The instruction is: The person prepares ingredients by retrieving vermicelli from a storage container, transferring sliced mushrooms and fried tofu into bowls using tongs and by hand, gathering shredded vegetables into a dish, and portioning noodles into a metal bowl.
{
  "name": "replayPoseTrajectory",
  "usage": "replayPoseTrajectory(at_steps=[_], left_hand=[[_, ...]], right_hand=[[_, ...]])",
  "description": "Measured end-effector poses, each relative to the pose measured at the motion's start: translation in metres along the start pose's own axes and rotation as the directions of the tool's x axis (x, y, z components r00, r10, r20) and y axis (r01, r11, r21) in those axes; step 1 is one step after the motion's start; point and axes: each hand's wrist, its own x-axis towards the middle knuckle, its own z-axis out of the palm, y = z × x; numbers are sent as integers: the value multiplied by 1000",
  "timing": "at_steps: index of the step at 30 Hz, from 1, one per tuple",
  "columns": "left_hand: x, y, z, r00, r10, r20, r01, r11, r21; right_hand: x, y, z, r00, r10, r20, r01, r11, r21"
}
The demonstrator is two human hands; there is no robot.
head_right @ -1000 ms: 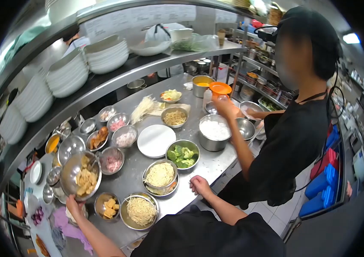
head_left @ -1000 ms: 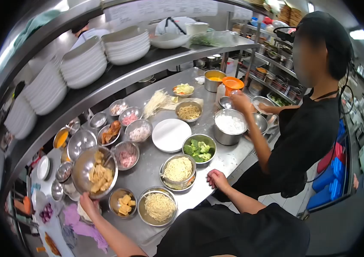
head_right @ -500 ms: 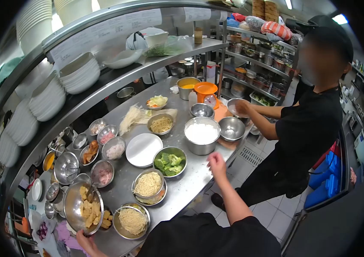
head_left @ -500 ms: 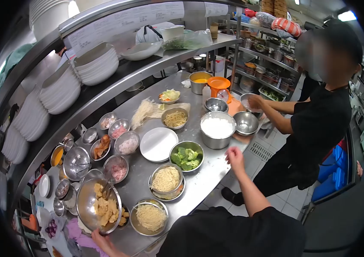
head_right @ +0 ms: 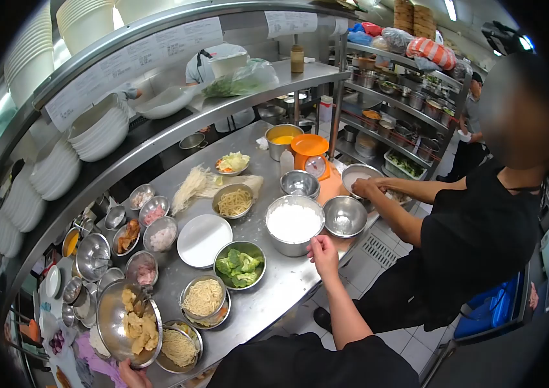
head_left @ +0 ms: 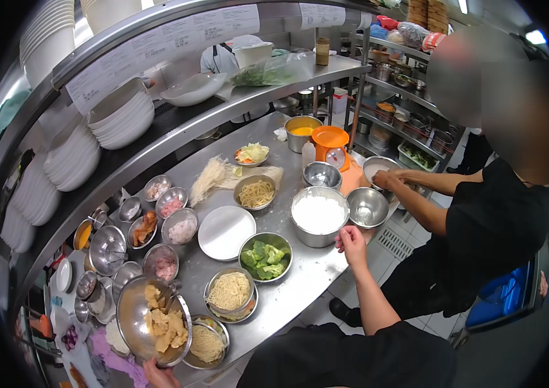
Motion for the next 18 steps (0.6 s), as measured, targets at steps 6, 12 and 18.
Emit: replayPoseTrajectory(at_steps=[6,12,18], left_hand=[[45,-76,-23,969,52,241,-3,980,-201],[31,-74,-8,977,99,188,-63,980,-188],[31,-76,-10,980,98,174,-61,977,-202]], right_hand=[[12,7,2,999,-44,18,43,996,77],[8,15,3,998,32,45,-37,992,121],[3,18,3,998,44,41,-48,995,87]])
